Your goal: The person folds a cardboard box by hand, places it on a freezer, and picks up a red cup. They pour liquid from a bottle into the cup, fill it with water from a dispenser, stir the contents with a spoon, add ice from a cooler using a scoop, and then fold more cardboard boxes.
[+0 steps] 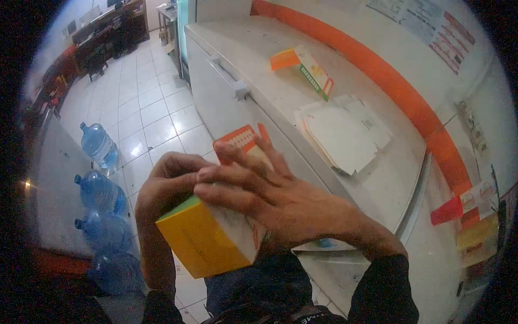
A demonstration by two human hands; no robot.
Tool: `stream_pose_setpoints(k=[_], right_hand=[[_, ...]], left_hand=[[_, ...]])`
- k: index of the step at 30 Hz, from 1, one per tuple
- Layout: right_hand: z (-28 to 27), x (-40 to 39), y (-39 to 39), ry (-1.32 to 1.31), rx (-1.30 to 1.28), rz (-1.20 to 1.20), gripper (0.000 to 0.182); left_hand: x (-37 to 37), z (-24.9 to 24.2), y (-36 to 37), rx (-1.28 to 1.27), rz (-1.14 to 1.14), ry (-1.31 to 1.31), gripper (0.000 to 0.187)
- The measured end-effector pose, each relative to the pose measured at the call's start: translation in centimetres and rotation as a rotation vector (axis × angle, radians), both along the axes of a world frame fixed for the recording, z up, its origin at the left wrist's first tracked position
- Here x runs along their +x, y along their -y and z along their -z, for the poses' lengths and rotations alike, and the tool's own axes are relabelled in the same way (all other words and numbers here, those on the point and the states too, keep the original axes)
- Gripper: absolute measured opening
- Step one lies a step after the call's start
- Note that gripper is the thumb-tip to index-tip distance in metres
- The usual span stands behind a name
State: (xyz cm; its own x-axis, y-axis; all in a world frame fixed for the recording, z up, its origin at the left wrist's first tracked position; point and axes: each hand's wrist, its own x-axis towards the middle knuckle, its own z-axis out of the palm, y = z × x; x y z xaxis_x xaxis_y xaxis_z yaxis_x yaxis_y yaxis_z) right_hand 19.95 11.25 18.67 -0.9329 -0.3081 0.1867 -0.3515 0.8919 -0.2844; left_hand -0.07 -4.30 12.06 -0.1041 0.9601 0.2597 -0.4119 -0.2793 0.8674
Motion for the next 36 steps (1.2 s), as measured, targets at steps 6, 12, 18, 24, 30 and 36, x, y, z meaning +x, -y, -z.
stream_pose_setpoints(k=[6,12,18,24,30,36], right_hand=[[-7.8,-3.9,-8.7,-0.463,0.300,0.313,0.128],[-10.4,-13.6,-25.3,-0.195,0.553,1.003,0.126],[-4.1,-18.5,-34.9,0.041,0.095,0.811,0.128],[-0.9,-18.9,-36.2,0.047,0.197,0.846,0.128],[-1.5,-17.5,-31.0,0.020,0.565,0.909,0.123],[-0.3,-16.8,-33.6,-0.026,0.655,0.900,0.104]], left_hand=[[-2.6,1.2,2.3,-0.008,-0.743,0.116,0.044],[-2.9,14.7,8.6,-0.405,-1.143,0.308,0.036],[2.6,27.7,17.2,-0.980,-1.273,0.560,0.038],[7.4,32.6,23.7,-1.113,-1.310,0.635,0.056],[8.7,32.6,23.5,-1.114,-1.346,0.632,0.052],[10.2,33.1,23.3,-1.043,-1.334,0.590,0.052]])
